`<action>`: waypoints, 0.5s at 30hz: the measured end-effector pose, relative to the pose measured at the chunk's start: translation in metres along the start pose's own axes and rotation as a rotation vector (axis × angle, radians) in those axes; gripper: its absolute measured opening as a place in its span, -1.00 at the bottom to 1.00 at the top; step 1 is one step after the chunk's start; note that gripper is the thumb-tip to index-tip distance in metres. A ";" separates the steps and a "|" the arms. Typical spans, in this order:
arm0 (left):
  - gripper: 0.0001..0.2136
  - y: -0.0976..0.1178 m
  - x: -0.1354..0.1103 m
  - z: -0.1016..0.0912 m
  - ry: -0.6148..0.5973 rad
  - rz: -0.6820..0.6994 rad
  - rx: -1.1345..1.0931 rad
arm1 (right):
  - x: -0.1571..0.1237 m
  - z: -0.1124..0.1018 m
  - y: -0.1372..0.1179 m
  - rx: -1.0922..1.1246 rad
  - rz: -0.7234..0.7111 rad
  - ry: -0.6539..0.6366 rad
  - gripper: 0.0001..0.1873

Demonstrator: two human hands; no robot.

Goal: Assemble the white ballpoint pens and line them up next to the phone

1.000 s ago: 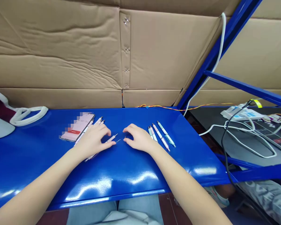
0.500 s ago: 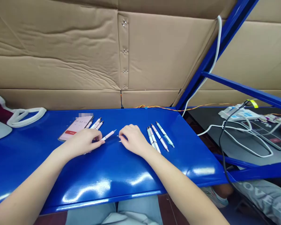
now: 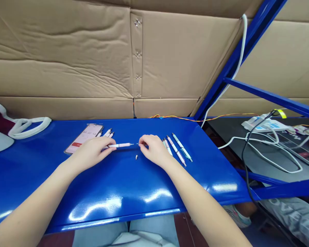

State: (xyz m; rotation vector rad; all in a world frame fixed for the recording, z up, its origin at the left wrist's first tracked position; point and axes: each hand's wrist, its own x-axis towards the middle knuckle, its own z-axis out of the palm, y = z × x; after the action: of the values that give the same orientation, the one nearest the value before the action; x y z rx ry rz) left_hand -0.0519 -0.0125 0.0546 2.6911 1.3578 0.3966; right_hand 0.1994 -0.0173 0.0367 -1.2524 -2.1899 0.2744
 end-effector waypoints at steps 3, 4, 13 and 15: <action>-0.77 0.002 0.001 0.000 -0.006 0.002 0.000 | 0.000 0.001 0.000 -0.025 -0.002 -0.011 -0.90; -0.77 0.002 0.001 0.001 -0.004 0.003 -0.002 | 0.000 0.001 0.000 -0.027 -0.004 -0.014 -0.90; -0.76 0.003 0.001 0.004 0.002 0.017 -0.005 | -0.001 0.003 -0.002 -0.022 -0.034 -0.020 -0.90; -0.76 0.002 0.001 0.004 0.002 0.019 -0.011 | -0.001 0.003 -0.001 -0.024 -0.045 -0.026 -0.90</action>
State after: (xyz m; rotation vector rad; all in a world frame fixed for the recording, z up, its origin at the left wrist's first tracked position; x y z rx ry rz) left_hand -0.0480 -0.0126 0.0511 2.6974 1.3281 0.4074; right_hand 0.1966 -0.0183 0.0343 -1.2170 -2.2474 0.2482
